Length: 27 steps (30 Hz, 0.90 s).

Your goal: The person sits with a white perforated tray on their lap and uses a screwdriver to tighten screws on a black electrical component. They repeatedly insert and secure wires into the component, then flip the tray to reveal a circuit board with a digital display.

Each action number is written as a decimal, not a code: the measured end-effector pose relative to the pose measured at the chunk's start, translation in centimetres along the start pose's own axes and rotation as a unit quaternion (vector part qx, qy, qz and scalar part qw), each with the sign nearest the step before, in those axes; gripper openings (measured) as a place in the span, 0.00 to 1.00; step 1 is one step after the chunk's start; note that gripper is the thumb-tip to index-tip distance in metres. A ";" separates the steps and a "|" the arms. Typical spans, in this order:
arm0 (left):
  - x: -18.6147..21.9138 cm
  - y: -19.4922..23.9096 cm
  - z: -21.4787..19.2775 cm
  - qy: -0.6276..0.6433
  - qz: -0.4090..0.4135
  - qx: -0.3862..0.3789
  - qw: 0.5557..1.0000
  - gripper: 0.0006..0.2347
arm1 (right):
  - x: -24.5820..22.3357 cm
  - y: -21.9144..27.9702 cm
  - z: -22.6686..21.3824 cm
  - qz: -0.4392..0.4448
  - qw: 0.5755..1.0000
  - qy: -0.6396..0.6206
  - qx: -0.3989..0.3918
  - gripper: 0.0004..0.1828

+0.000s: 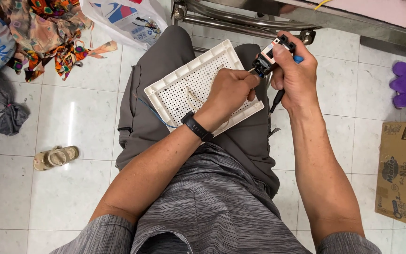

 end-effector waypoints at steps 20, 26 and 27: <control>-2.2 -1.0 1.3 0.033 0.089 0.053 0.994 0.13 | 0.9 0.8 0.0 -0.067 0.997 -0.021 0.025 0.27; -2.3 -1.8 1.5 -0.006 0.111 0.069 0.991 0.14 | 1.8 0.8 -0.3 -0.048 0.998 -0.034 0.039 0.29; -2.4 -2.2 1.6 -0.047 0.110 0.068 0.990 0.15 | 2.3 0.7 -0.5 -0.045 0.998 -0.030 0.045 0.30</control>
Point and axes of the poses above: each hand's wrist, its own y-axis away from the middle knuckle, its own z-axis out of the palm, x = y × z, the point moved 4 cm from there along -y, towards the middle knuckle, and after that the axes turned 6 degrees about -z, right-handed, at the moved point
